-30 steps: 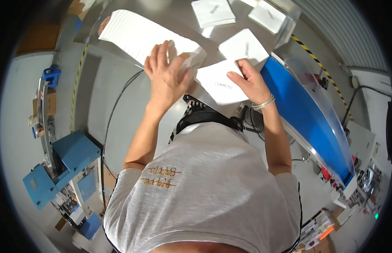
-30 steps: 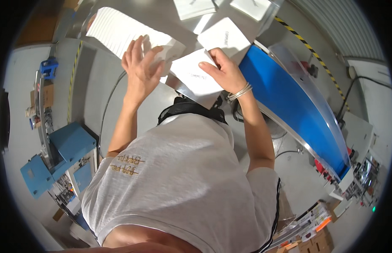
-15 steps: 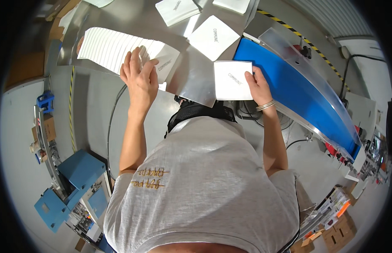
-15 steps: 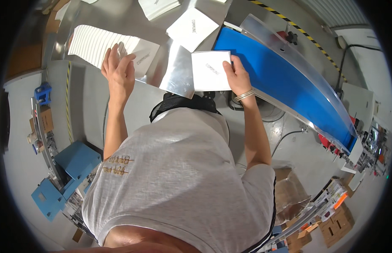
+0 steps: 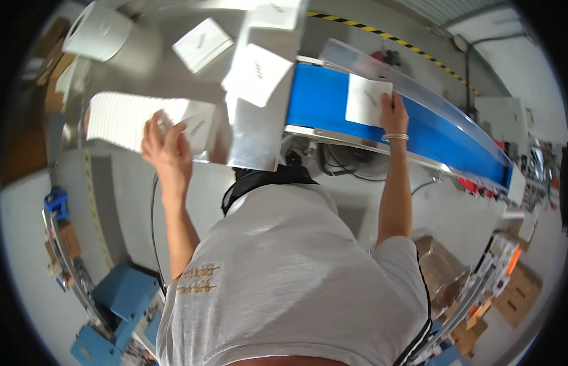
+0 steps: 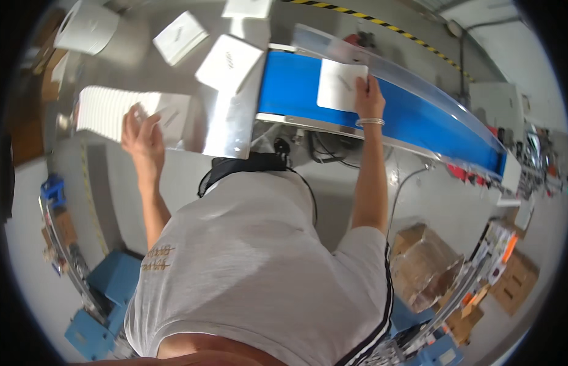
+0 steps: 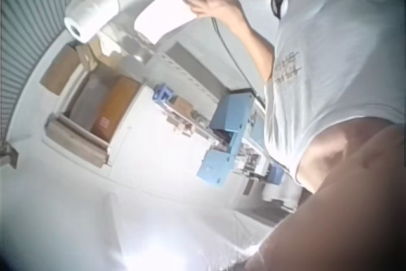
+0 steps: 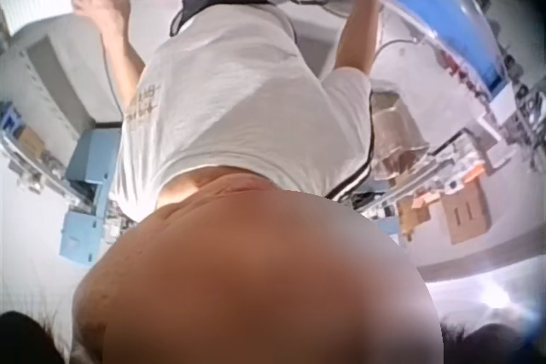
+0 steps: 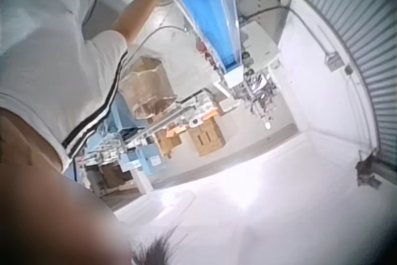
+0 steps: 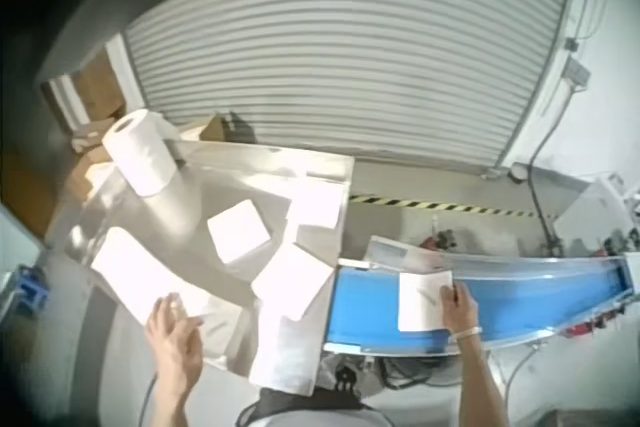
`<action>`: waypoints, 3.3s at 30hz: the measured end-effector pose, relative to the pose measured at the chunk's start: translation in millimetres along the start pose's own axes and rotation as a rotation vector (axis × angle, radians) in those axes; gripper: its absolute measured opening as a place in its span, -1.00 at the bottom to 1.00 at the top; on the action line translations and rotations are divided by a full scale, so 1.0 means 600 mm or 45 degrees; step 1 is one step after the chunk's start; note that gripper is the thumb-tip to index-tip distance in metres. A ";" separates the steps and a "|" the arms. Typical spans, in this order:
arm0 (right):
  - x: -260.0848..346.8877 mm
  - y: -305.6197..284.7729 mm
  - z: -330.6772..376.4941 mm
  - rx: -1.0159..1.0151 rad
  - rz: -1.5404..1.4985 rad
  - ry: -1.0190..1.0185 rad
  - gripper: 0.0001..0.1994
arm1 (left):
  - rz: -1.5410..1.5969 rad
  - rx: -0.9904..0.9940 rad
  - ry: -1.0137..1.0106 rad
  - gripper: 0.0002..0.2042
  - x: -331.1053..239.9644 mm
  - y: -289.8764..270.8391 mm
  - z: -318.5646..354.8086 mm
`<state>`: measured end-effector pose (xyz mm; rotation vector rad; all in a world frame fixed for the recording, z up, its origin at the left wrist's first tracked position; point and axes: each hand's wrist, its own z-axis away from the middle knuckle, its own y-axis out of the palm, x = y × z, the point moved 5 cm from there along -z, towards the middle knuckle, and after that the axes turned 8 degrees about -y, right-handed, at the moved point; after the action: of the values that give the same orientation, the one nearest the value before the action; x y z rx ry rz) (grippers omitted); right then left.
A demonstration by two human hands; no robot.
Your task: Taking stacks of square paper napkins from a production station and placing them onto a moving conveyor belt for packaging.
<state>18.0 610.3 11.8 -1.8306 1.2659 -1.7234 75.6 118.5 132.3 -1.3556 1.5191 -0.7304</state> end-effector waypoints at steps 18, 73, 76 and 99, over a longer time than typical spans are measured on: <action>0.191 0.027 -0.024 0.226 -0.160 -0.581 -0.72 | 0.058 0.010 -0.013 -0.77 -0.010 -0.008 -0.003; 0.513 0.350 -0.089 0.465 -0.253 -0.563 -0.52 | 0.143 0.035 -0.086 -0.78 0.002 -0.014 -0.009; 0.553 0.427 -0.152 0.518 0.022 -0.440 -0.37 | 0.157 0.047 -0.086 -0.78 0.002 -0.011 -0.014; 0.299 0.176 0.047 0.693 -0.800 0.471 -0.64 | 0.096 0.009 -0.070 -0.78 0.005 -0.004 -0.006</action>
<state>-17.5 404.9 40.3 -1.7039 0.2256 -2.5039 73.4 114.5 134.8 -1.2959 1.5142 -0.6462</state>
